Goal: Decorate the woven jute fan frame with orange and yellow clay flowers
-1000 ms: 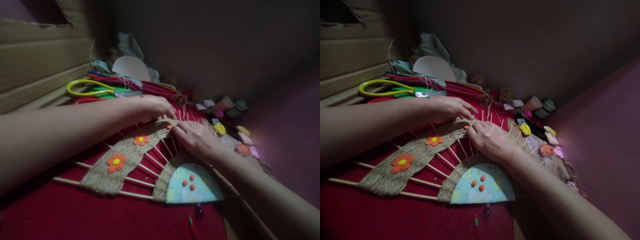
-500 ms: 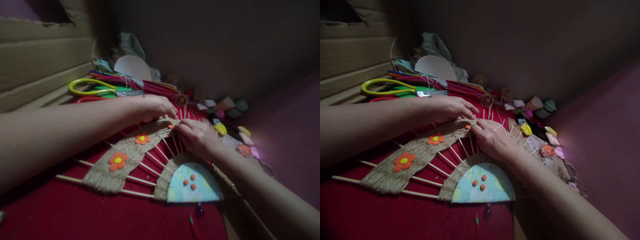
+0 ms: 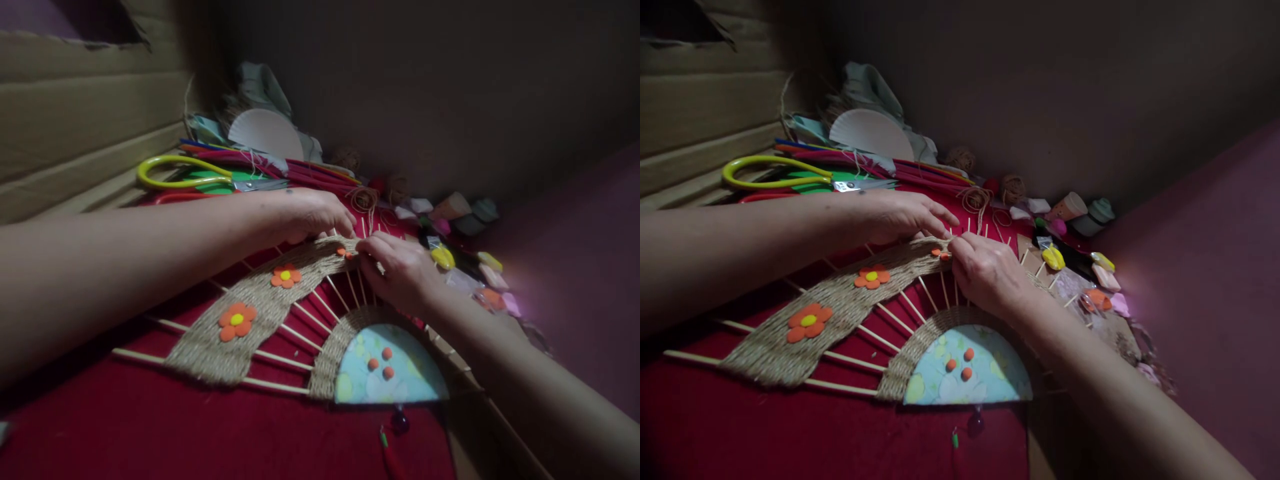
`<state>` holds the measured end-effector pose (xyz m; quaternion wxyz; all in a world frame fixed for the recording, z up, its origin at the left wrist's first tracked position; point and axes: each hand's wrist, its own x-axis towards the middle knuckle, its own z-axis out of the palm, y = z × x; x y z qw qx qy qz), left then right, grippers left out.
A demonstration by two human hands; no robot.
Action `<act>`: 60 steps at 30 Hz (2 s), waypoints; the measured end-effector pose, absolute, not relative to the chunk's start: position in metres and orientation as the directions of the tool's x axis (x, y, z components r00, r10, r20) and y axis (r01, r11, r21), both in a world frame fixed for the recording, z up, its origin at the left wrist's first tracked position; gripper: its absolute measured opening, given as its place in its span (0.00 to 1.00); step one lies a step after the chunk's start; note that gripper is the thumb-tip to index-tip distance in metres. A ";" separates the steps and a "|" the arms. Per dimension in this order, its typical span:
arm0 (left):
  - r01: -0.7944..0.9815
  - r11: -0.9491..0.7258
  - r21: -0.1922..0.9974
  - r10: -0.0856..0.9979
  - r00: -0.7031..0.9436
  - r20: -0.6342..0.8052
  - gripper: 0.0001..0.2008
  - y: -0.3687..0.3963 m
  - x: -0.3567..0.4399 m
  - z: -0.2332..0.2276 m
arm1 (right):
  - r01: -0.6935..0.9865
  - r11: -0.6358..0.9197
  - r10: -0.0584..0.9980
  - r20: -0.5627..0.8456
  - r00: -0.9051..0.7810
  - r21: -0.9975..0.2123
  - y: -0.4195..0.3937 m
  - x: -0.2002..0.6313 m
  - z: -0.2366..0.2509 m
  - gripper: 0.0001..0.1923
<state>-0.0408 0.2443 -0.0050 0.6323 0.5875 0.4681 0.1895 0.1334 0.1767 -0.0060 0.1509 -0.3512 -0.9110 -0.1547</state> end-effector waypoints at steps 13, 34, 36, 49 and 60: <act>0.384 0.171 0.907 0.771 0.521 -0.366 0.23 0.243 -0.042 0.000 | 0.737 0.452 0.835 -0.052 -0.547 -0.502 0.081 0.166 0.028 0.07; 0.280 0.331 0.901 0.704 0.562 -0.434 0.23 0.239 -0.045 0.007 | 0.613 0.184 0.974 0.059 -0.219 -0.768 0.161 0.146 0.010 0.04; 0.258 0.355 0.899 0.689 0.577 -0.438 0.26 0.242 -0.047 0.007 | 0.545 0.111 0.984 0.017 -0.175 -0.831 0.171 0.143 0.004 0.04; 0.191 0.432 0.881 0.680 0.573 -0.458 0.16 0.243 -0.039 0.007 | 0.502 0.019 0.990 -0.056 -0.133 -0.865 0.179 0.136 -0.001 0.03; 0.125 0.464 0.877 0.681 0.583 -0.443 0.13 0.243 -0.041 0.003 | 0.640 0.168 0.980 0.055 -0.193 -0.750 0.187 0.130 -0.010 0.01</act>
